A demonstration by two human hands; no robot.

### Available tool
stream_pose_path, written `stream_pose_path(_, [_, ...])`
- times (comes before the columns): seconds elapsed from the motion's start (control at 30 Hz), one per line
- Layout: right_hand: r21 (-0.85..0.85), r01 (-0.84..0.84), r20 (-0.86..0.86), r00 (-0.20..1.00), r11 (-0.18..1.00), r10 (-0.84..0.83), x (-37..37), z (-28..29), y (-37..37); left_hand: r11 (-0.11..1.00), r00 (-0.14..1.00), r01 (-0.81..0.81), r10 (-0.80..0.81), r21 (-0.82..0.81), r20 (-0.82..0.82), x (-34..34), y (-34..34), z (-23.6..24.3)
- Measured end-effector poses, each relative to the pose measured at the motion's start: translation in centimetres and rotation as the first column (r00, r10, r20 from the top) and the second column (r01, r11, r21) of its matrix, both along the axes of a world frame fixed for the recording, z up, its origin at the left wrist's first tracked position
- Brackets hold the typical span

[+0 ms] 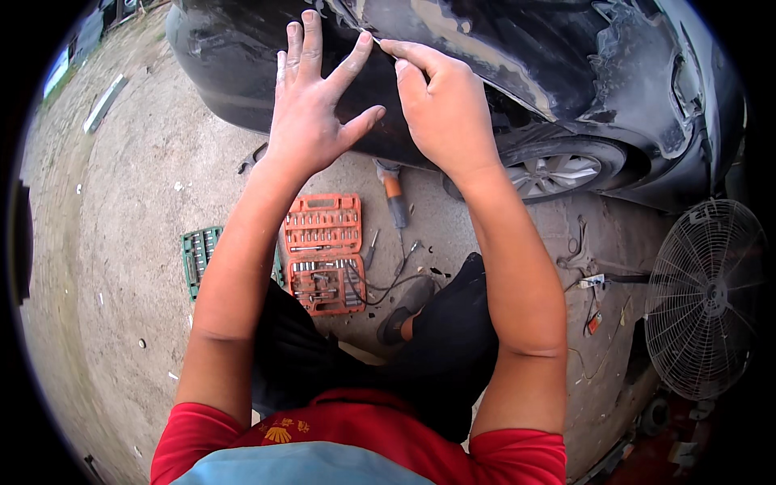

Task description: The person uses an angle grinder to smooth the surface of a car bumper. They then use a screwdriver to scrape and clean the edges of the bumper and finally wipe the area with their hand.

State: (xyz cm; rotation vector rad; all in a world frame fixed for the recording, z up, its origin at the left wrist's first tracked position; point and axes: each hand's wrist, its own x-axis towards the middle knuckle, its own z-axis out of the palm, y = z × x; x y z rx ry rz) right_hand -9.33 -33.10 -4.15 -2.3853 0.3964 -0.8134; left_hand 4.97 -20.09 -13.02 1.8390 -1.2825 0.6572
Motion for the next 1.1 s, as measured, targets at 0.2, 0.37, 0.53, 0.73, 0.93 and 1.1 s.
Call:
stream_pose_path(0.2, [0.004, -0.007, -0.022, 1.0, 1.0, 0.007, -0.7, 0.2, 0.5, 0.999, 0.999, 0.055, -0.055, 0.005, -0.004, 0.5, 0.1, -0.1])
stream_pose_path(0.37, [-0.054, -0.034, -0.023, 0.999, 0.998, 0.033, -1.2, 0.1, -0.1, 0.996, 0.996, 0.092, -0.092, -0.015, 0.006, 0.8, 0.2, -0.1])
stream_pose_path(0.53, [0.081, -0.05, -0.069, 0.996, 0.995, 0.056, -1.2, 0.6, -0.6, 0.998, 0.998, 0.068, -0.067, -0.008, 0.021, 0.8, -0.3, -0.6])
stream_pose_path(0.73, [0.049, -0.115, -0.01, 0.993, 0.992, 0.116, -0.6, 0.0, -1.4, 0.998, 0.998, 0.059, -0.059, -0.035, 0.013, 0.8, -0.9, -1.0])
stream_pose_path(0.93, [0.072, -0.162, 0.034, 0.986, 0.984, 0.16, 0.3, 0.5, -1.2, 0.99, 0.994, 0.108, -0.106, -0.089, 0.022, 1.2, -1.0, -1.4])
stream_pose_path(1.1, [0.094, -0.06, -0.088, 0.994, 0.994, 0.068, 0.1, 1.5, -0.4, 0.986, 0.992, 0.122, -0.123, -0.112, -0.003, 2.0, -0.9, -2.0])
